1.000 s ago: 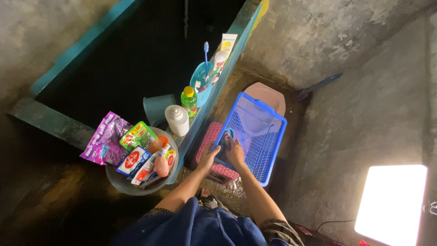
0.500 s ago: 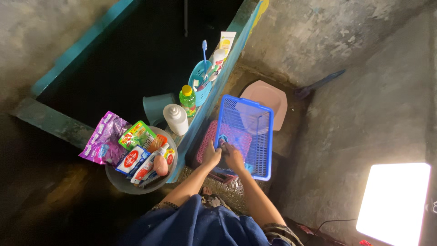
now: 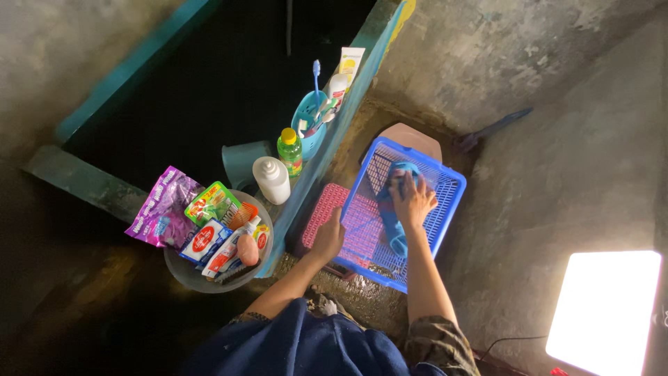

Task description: The person organizes various bathroom items from a blue basket onto a white colander and the edge of a water tank. They handle bottles, toothbrushes, soap, and packaged goods, placing them in a more orderly arrangement.

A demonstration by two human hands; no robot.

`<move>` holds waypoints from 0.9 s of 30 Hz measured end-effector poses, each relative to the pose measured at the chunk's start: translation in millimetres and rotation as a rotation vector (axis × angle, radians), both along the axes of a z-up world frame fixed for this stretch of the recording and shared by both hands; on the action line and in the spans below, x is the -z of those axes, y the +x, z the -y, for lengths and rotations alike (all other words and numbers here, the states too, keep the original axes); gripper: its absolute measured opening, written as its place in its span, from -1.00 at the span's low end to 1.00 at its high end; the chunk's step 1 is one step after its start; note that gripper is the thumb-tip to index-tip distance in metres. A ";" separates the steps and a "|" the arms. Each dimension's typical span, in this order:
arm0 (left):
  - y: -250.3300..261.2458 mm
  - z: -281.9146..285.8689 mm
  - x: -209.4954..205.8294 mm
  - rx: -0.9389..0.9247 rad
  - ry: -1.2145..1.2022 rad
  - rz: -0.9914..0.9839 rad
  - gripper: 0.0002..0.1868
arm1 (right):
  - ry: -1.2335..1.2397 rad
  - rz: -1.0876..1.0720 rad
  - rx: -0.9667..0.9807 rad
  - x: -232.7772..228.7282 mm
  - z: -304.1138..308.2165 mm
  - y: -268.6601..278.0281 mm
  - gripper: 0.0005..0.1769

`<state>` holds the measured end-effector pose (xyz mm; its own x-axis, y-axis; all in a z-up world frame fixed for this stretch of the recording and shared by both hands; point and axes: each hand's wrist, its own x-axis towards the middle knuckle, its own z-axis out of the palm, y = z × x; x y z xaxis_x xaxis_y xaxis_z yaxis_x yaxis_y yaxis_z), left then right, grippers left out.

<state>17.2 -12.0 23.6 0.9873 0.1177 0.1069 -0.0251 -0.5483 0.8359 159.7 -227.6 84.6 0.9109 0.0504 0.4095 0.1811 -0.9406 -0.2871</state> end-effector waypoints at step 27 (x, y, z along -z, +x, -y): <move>-2.5 -11.8 -17.8 -0.074 -0.084 0.242 -0.55 | 0.671 -0.919 -0.289 -16.7 6.6 -83.0 -0.44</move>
<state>14.7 -0.2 41.4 0.9225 0.2070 0.3258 -0.1926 -0.4848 0.8532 76.7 -234.2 101.3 0.8680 0.3280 -0.3728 -0.1700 -0.5090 -0.8438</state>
